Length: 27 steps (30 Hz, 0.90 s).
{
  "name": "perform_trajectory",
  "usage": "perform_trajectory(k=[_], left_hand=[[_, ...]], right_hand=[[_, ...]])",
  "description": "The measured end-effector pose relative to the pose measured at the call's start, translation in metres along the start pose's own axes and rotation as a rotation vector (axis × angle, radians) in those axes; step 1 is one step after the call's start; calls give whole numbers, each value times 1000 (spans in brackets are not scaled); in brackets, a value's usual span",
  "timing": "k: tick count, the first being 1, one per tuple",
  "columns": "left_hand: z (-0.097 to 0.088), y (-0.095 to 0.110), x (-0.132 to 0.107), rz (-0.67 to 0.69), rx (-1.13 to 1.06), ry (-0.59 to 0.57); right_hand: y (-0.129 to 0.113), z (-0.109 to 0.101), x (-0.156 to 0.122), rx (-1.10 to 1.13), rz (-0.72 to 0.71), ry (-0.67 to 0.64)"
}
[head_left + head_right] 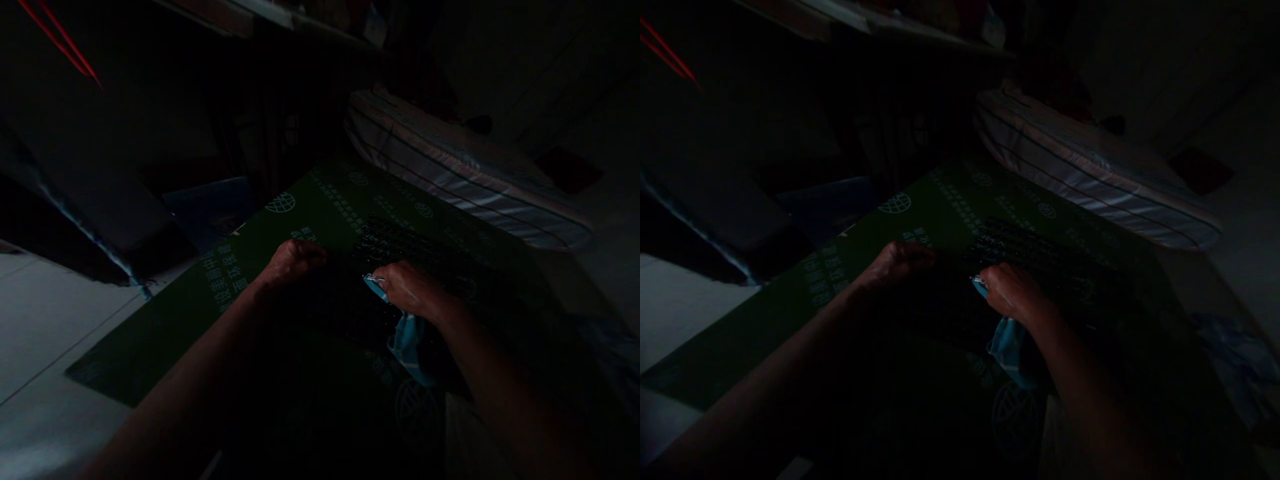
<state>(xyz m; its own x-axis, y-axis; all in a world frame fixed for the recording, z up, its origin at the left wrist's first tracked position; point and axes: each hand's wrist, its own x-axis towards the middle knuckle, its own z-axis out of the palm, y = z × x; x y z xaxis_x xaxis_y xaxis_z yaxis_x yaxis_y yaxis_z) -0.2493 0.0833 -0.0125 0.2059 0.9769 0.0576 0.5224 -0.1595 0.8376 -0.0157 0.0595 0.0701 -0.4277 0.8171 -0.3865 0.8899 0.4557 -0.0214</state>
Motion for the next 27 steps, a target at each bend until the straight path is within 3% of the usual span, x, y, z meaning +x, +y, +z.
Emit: perform_trajectory(k=[27], left_hand=[[-1,6,-2,-22,-12,20]], right_hand=[[-1,0,-1,9,0,-16]])
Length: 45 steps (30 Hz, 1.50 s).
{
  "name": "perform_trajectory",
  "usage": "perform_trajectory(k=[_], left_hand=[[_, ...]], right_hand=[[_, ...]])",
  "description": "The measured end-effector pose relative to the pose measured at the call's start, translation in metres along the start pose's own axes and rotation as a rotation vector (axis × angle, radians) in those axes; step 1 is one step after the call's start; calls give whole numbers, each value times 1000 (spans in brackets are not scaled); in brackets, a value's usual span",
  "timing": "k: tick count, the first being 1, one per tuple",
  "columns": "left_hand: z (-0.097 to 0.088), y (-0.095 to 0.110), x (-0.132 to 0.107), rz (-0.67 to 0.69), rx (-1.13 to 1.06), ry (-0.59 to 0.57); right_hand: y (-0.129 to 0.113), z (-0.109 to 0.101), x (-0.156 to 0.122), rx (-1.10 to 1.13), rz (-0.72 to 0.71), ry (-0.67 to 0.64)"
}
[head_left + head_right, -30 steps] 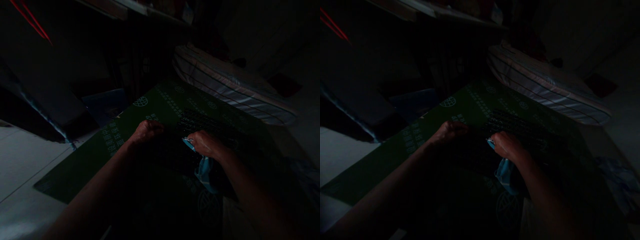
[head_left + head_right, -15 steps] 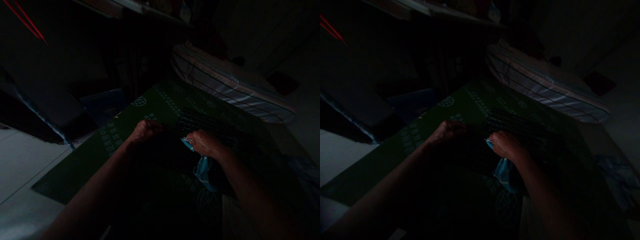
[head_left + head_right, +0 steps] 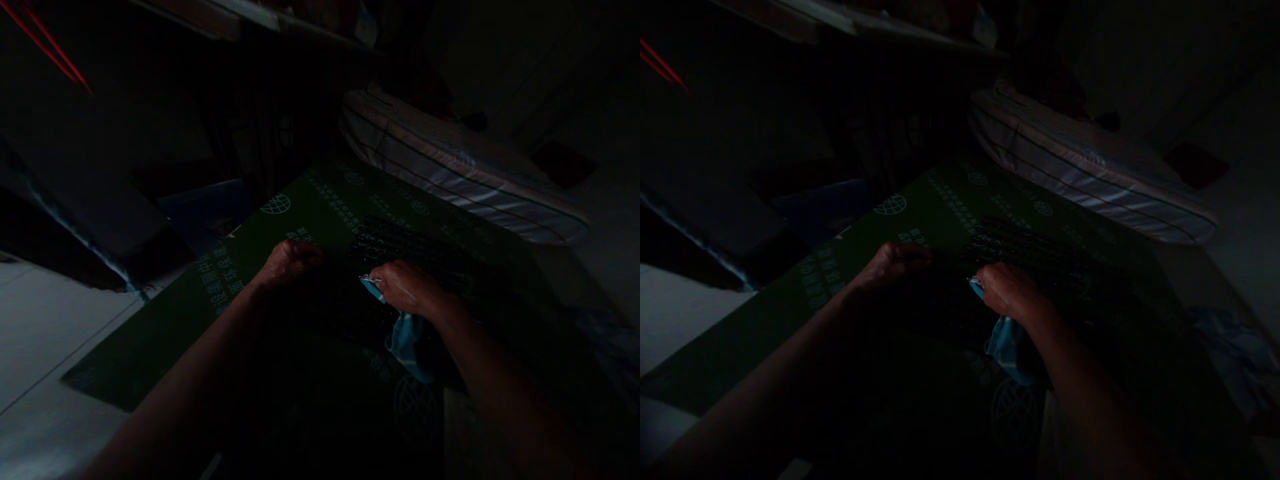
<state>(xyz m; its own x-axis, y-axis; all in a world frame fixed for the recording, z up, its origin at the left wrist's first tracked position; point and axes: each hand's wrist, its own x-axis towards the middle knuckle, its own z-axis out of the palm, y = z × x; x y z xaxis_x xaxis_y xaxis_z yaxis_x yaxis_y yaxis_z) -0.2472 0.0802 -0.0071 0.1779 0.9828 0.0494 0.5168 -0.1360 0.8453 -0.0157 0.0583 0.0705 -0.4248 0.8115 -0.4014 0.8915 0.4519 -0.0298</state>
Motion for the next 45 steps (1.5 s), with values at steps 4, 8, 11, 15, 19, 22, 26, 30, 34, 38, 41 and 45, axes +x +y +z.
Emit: perform_trajectory(k=[4,8,11,15,19,22,26,30,34,38,41,45], left_hand=[[0,-2,1,2,12,7],[1,-3,2,-6,-1,7],[1,-3,1,-17,-31,4],[0,-2,1,-31,-59,-13],[-1,-2,0,-38,-60,-25],[-1,-2,0,-43,-66,-19],[-1,-3,0,-48,-67,-24],[-1,-4,1,-50,-65,-29],[0,-2,1,-46,-59,-10],[0,0,0,-48,-73,-5],[0,-1,1,-33,-52,-21],[0,-3,2,-25,-39,-7]], right_hand=[[0,0,0,-9,7,2],[0,1,0,-9,-16,20],[0,1,1,-26,-14,3],[1,2,1,-38,-17,17],[-1,3,0,-56,-7,22],[-3,4,-1,-68,6,59],[-3,4,-2,-73,14,33],[-2,3,-2,-63,11,35],[-2,4,-1,-28,-2,26],[-5,5,2,-49,21,57],[-12,2,6,-78,21,46],[-18,-2,7,-122,8,30]])
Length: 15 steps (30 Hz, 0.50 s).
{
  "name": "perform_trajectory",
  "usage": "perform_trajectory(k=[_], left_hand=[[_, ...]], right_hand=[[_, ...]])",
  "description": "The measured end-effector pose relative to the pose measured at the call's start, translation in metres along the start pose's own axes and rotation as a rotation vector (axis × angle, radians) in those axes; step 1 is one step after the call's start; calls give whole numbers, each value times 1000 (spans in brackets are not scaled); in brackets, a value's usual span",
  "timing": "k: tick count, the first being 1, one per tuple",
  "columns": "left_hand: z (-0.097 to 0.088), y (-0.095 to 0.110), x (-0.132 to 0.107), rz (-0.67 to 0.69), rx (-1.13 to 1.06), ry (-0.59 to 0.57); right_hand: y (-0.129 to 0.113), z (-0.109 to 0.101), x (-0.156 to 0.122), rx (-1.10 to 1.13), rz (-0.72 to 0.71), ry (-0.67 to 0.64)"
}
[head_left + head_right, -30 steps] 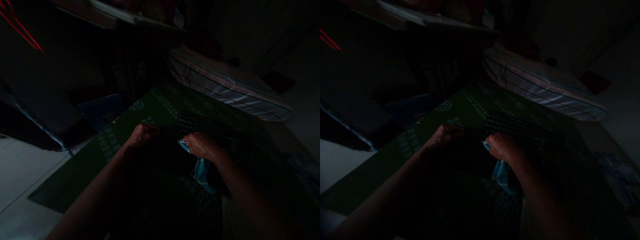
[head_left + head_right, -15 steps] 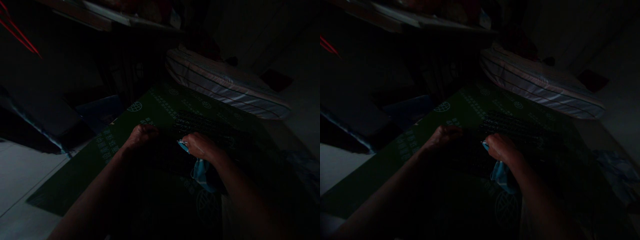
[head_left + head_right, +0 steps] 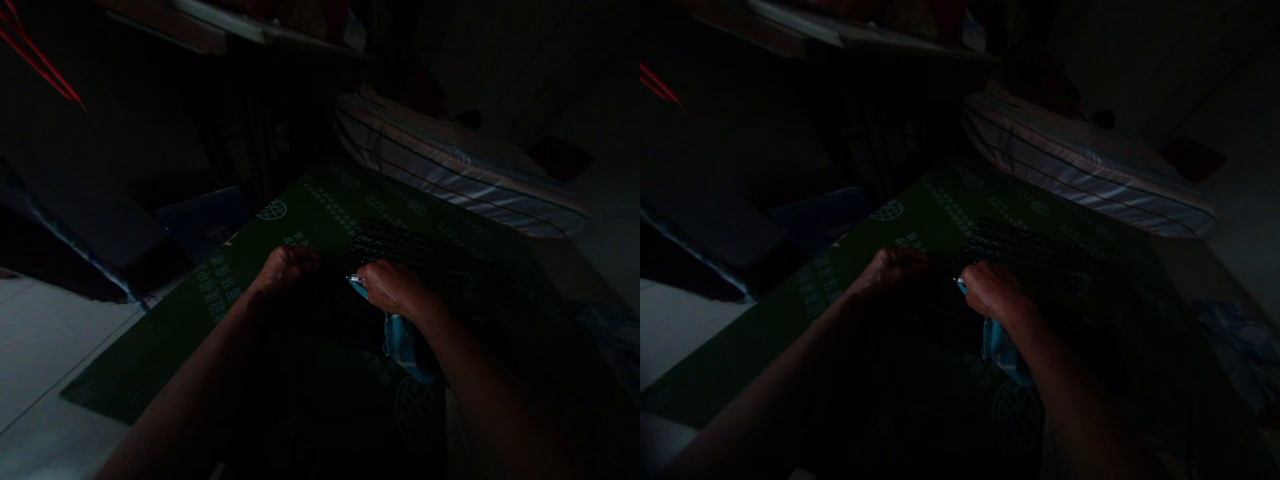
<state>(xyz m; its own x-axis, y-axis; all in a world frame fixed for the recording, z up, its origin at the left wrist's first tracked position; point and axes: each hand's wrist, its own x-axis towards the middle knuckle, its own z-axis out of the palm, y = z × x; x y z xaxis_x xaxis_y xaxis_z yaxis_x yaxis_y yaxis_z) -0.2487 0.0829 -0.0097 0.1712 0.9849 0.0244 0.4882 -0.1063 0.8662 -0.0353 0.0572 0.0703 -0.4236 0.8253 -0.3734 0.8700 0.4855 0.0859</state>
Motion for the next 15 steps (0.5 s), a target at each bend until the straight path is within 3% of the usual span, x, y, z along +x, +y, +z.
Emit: perform_trajectory(k=[15], left_hand=[[1,4,-1,21,14,22]], right_hand=[[21,9,-12,96,4,-31]])
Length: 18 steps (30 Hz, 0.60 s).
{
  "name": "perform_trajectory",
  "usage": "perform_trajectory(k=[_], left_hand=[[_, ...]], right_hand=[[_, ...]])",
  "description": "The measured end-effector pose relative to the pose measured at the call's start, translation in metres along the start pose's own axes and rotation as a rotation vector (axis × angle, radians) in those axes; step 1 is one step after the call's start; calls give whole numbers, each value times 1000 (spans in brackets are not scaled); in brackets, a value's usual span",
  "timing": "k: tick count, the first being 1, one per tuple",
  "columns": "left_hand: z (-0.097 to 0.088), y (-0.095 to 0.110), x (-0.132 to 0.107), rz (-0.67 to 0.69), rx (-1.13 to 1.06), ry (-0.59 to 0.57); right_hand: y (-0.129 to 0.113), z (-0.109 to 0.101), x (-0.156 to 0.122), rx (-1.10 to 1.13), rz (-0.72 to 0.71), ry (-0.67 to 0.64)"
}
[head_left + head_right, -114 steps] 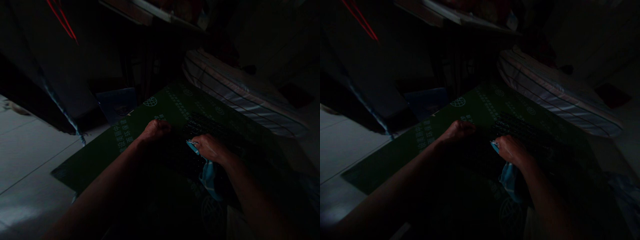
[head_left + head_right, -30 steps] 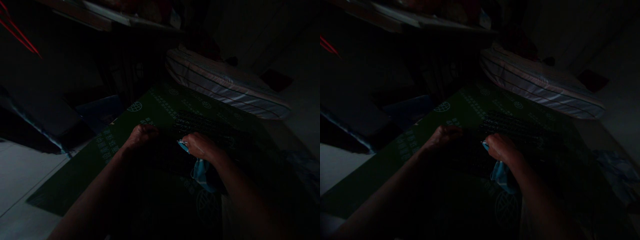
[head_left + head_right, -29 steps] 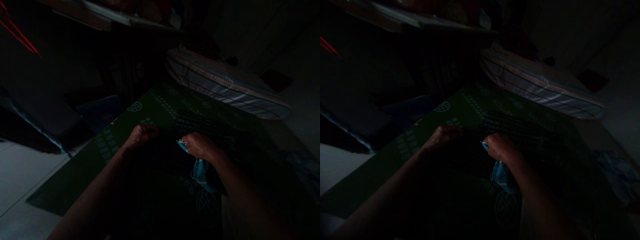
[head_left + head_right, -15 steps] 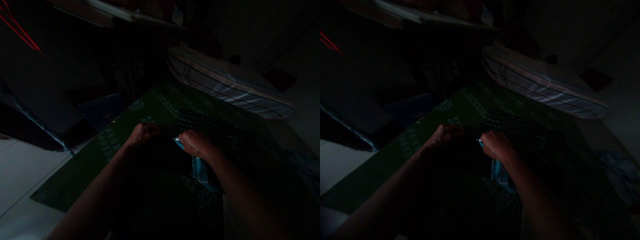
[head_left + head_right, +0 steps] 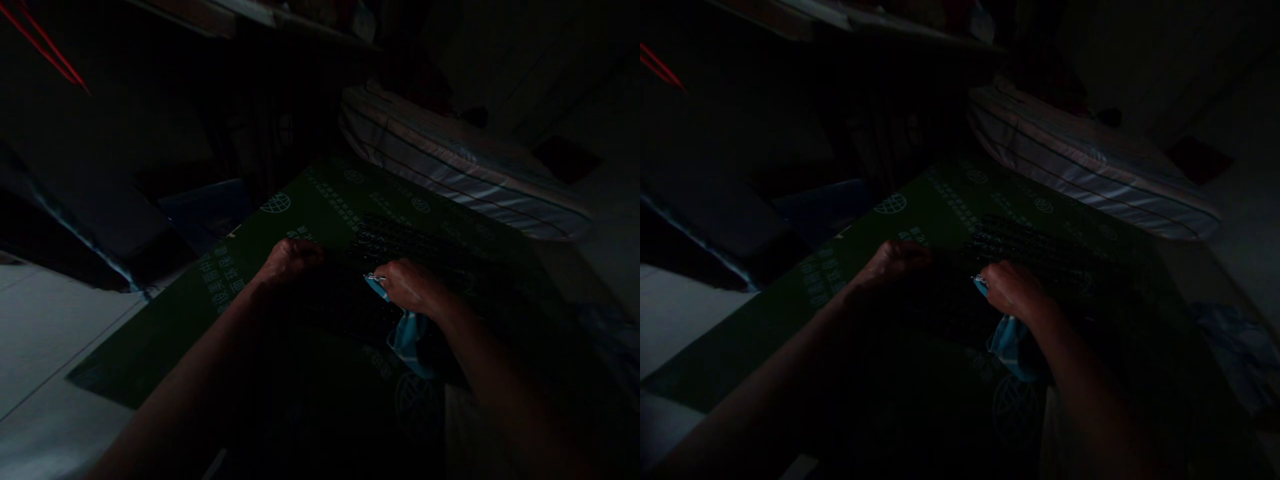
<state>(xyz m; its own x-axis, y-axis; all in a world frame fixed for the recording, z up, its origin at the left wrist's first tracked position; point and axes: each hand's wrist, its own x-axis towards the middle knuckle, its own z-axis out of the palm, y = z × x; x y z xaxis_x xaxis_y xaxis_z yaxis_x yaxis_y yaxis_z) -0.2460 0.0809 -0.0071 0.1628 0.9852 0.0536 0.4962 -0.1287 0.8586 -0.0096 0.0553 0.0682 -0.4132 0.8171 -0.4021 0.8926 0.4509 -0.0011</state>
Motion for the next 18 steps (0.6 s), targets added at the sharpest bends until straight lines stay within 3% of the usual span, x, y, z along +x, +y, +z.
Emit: perform_trajectory(k=[18], left_hand=[[0,4,-2,-12,-23,8]], right_hand=[[1,1,-5,27,31,32]])
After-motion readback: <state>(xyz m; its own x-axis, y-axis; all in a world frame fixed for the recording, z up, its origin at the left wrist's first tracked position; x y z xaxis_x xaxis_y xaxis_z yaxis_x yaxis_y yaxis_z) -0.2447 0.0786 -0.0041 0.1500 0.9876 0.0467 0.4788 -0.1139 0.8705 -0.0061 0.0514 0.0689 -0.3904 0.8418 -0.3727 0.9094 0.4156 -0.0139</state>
